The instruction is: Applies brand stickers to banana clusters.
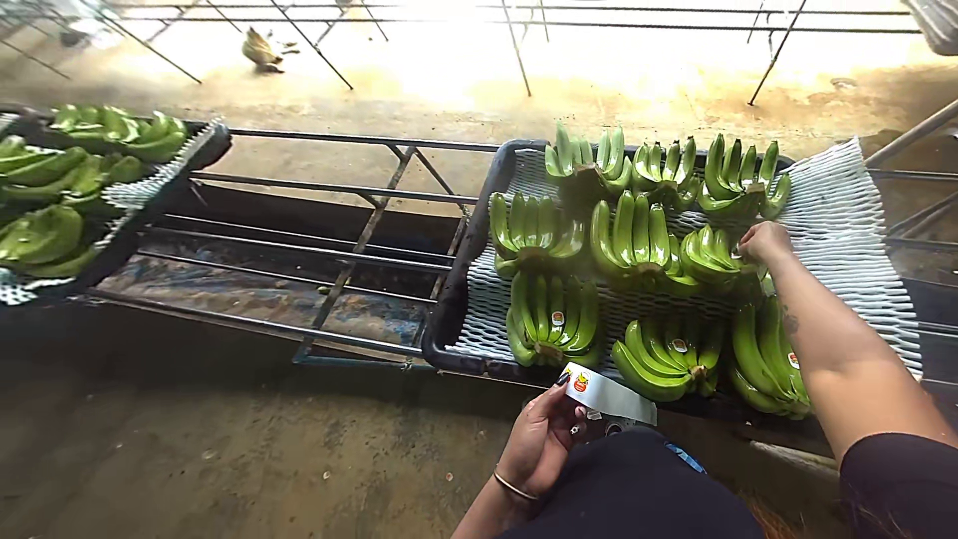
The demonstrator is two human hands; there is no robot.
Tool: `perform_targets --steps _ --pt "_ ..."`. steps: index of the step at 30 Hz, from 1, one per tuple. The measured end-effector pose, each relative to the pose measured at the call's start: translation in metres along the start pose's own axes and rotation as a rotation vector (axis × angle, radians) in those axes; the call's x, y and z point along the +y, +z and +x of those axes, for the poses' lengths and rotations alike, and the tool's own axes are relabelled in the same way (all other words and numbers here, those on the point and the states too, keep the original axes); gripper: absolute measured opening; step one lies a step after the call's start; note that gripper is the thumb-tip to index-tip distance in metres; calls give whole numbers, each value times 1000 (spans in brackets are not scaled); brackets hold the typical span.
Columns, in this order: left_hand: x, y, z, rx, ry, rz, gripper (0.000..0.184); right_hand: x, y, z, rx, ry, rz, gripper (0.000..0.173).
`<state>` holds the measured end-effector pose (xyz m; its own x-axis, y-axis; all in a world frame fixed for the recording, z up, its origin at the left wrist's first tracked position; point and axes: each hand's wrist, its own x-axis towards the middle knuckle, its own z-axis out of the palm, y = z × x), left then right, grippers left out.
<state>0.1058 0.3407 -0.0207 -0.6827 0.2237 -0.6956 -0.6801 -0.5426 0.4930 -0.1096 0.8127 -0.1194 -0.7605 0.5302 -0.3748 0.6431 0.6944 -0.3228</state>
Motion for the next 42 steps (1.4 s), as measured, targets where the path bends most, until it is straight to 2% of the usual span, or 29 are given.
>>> perform_targets --steps 5,7,9,11,14,17,20,23,26,29,32,34,36,38,39,42 --pt "4 2 2 9 4 8 36 -13 -8 -2 8 -1 -297 38" --pt "5 3 4 15 21 23 34 -21 -20 -10 46 -63 -274 34" --pt "6 7 7 16 60 72 28 -36 -36 -26 106 -252 -132 28" --pt "7 12 10 3 88 114 23 -57 -44 -61 120 -585 80 23" --pt "12 25 10 -69 101 140 19 -97 -41 -152 -35 -1175 388 16" --pt "14 37 11 -135 84 140 17 -115 -25 -232 -191 -1557 403 17" --pt "12 37 9 -276 79 68 20 -120 -8 -263 -312 -1757 352 19" --pt "7 32 7 -438 -39 -109 27 -118 0 -270 -243 -1819 330 19" --pt "5 29 9 -494 -115 -173 30 -113 5 -279 -131 -1865 381 14" --pt "4 28 9 -437 -106 -199 32 -110 9 -280 -100 -1853 555 11" --pt "3 25 9 -317 -48 -180 39 -116 1 -264 -69 -1667 715 5" --pt "4 20 7 -242 -28 -169 39 -125 -3 -230 2 -1449 759 6" --pt "4 13 4 -191 -10 -165 39 -136 5 -179 49 -1116 727 11" --pt "2 7 0 -159 -3 -170 37 -143 21 -125 4 -746 593 16" --pt "1 4 -2 -152 -1 -174 36 -146 29 -101 -44 -621 519 18" --pt "0 -4 -9 -130 21 -182 36 -156 52 -54 -194 -426 323 20"
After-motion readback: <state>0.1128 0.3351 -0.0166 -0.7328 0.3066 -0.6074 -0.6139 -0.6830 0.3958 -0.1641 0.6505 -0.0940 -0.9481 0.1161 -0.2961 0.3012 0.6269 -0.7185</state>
